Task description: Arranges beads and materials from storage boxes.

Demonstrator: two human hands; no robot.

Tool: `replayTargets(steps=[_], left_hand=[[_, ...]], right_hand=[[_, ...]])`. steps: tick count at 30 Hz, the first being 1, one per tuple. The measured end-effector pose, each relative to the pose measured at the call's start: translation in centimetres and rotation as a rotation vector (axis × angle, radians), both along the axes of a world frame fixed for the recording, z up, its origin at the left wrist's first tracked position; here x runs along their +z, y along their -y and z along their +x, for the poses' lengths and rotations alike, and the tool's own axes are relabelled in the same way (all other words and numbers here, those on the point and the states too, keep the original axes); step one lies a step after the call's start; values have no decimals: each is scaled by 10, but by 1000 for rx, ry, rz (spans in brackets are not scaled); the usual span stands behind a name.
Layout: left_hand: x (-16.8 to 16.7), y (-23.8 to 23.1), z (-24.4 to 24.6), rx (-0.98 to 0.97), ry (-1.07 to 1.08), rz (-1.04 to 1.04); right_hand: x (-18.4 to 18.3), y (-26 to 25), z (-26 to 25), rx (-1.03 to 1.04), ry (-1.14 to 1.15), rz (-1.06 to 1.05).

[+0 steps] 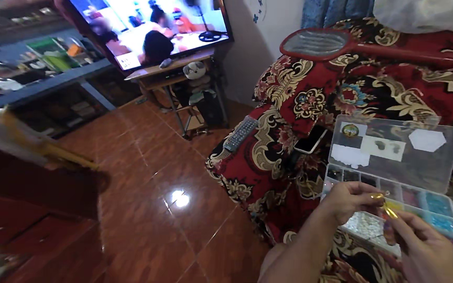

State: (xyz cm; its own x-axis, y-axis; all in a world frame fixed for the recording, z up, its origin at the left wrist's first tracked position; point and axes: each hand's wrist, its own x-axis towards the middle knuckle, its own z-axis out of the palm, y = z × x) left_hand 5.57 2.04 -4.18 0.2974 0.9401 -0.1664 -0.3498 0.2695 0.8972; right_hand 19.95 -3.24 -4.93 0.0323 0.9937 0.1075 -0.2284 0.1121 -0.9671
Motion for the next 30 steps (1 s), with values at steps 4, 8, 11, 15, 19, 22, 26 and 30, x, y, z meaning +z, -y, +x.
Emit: replayTargets(steps=[4,8,11,15,19,22,26,30], left_hand=[[-1,0,0,8,9,-14],[-2,-1,-1,13,15,-14],[-3,-1,-2,8,27,-11],[-1,0,-2,12,36,-17],[-2,0,-2,13,36,-3],[-2,0,-2,11,32,0],[-4,-1,-2,8,12,17],[-2,-1,-2,13,11,12]], right_hand=[[0,1,-1,-1,-2,-2],[0,0,-1,-2,0,0],[0,1,-2,-10,4,-3],[1,1,-2,2,14,-9],[3,3,-2,0,-4,-17],[3,3,-2,-1,-7,-17],[3,2,-2,-2,24,-27],[4,2,-3,2,22,-31]])
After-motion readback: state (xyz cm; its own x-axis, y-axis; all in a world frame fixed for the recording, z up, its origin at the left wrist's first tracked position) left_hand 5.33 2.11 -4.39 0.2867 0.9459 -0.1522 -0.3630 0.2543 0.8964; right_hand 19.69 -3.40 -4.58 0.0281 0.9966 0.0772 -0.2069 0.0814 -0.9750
